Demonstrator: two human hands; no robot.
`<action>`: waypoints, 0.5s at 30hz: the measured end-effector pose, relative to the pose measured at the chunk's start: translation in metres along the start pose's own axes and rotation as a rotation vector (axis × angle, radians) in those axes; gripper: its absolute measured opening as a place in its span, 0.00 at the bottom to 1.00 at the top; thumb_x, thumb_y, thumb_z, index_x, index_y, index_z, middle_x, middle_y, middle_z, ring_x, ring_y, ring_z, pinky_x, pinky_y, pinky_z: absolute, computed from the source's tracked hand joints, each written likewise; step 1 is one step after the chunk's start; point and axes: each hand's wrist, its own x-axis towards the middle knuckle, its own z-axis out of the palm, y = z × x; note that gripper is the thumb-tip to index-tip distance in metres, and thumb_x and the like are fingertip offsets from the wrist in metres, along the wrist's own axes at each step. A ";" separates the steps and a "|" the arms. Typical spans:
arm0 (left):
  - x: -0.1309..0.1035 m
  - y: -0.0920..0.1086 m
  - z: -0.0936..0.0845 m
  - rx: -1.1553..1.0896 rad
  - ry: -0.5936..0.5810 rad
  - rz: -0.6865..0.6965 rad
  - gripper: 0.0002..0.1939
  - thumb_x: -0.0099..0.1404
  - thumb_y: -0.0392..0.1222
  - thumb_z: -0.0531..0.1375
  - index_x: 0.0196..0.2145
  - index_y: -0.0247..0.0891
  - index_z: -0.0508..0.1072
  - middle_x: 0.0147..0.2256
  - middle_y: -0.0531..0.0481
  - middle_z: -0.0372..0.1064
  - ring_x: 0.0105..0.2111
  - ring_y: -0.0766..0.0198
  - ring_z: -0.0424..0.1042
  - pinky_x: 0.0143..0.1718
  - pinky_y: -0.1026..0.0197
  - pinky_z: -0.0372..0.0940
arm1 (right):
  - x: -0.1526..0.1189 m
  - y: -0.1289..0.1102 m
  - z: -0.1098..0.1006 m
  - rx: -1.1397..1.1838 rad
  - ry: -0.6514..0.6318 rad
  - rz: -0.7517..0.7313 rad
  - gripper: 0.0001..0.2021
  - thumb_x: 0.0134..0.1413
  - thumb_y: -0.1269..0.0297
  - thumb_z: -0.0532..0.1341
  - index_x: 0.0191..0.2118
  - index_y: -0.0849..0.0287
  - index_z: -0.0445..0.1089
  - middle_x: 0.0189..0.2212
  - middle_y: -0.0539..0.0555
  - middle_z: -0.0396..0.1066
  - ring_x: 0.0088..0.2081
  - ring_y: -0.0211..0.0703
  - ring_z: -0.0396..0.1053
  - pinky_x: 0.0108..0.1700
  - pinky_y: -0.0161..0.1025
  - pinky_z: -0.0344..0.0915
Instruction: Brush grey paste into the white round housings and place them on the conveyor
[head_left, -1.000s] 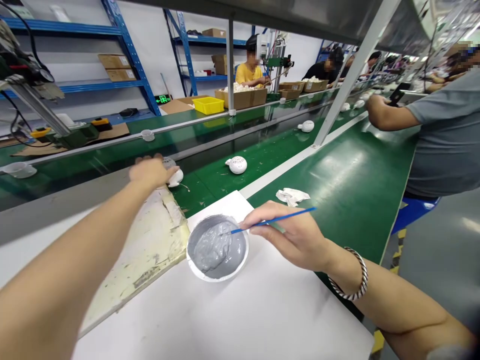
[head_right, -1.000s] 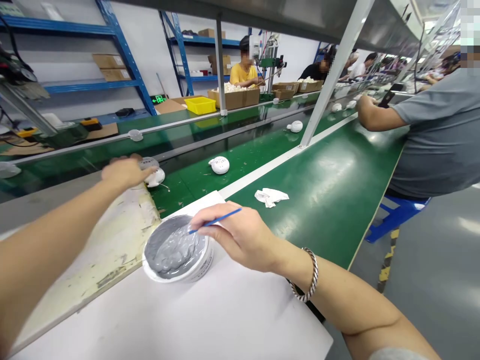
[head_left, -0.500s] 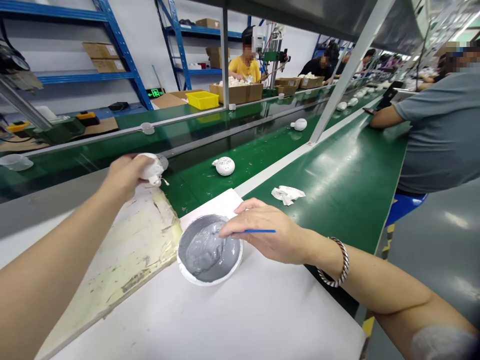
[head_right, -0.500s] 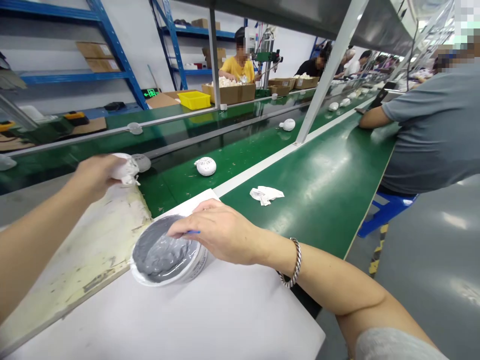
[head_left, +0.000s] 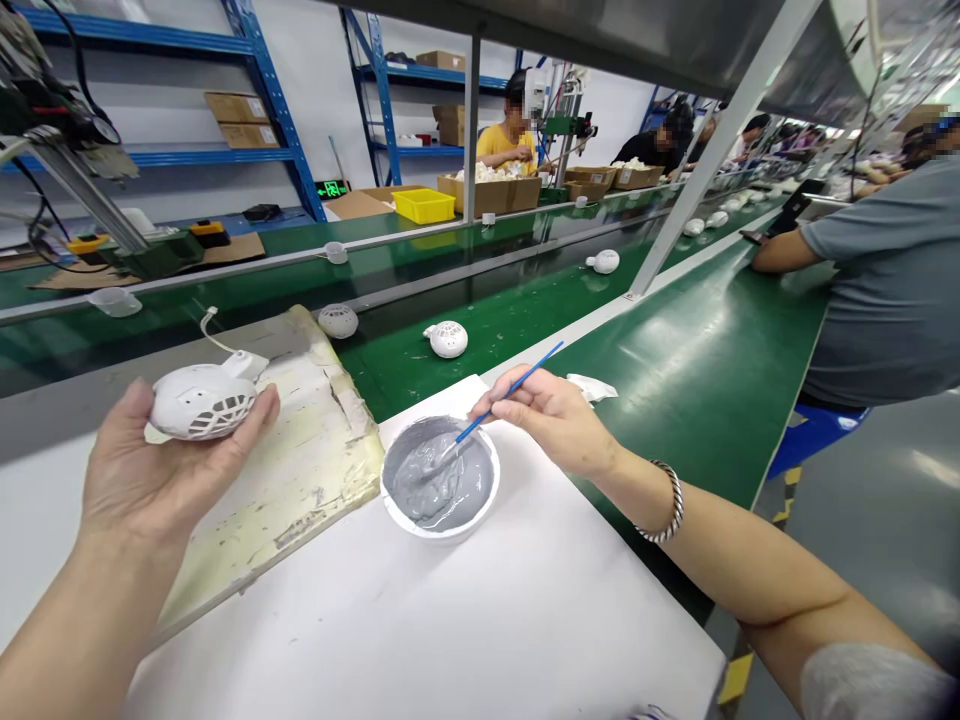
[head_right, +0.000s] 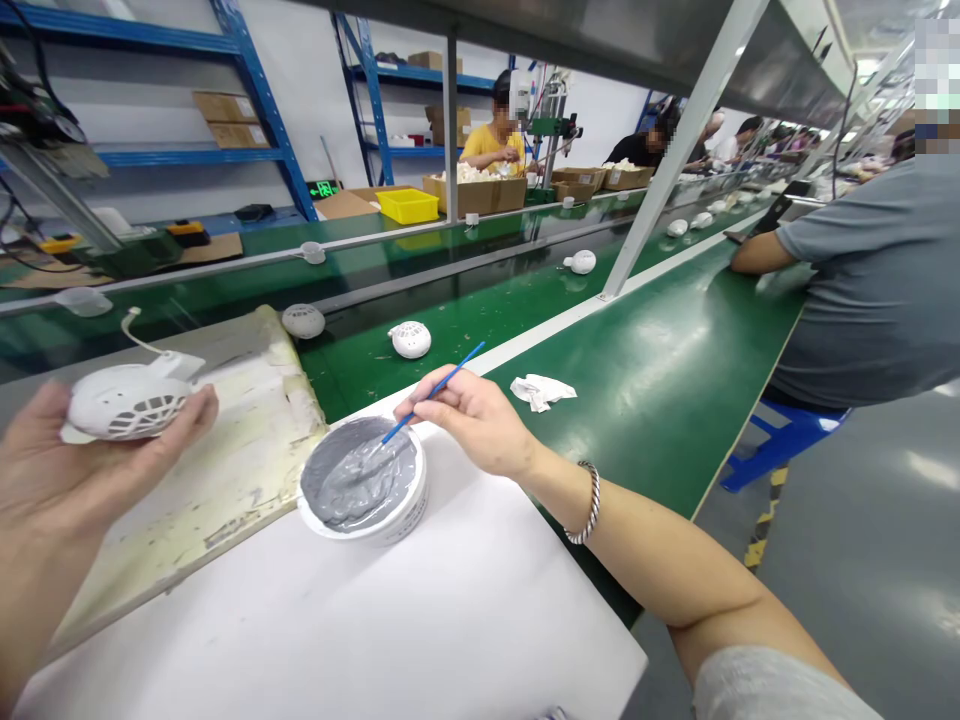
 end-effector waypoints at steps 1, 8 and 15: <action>-0.005 -0.002 0.002 -0.037 -0.012 -0.030 0.22 0.64 0.42 0.59 0.53 0.29 0.64 0.52 0.35 0.69 0.57 0.46 0.64 0.41 0.55 0.75 | 0.002 0.002 -0.001 0.075 0.052 0.042 0.07 0.53 0.67 0.65 0.35 0.61 0.67 0.32 0.50 0.77 0.38 0.37 0.76 0.45 0.38 0.73; -0.030 -0.011 0.011 0.084 -0.086 0.003 0.18 0.64 0.33 0.56 0.51 0.28 0.69 0.44 0.35 0.74 0.40 0.52 0.76 0.35 0.56 0.75 | 0.005 0.009 -0.004 0.388 0.320 0.345 0.15 0.38 0.64 0.74 0.31 0.60 0.68 0.32 0.49 0.78 0.31 0.32 0.76 0.41 0.32 0.73; -0.051 -0.013 0.016 0.204 -0.129 0.080 0.21 0.50 0.25 0.60 0.44 0.30 0.73 0.45 0.36 0.73 0.45 0.46 0.74 0.41 0.49 0.74 | 0.004 0.014 -0.004 0.412 0.333 0.401 0.14 0.39 0.61 0.73 0.28 0.61 0.69 0.27 0.48 0.76 0.26 0.29 0.74 0.35 0.27 0.72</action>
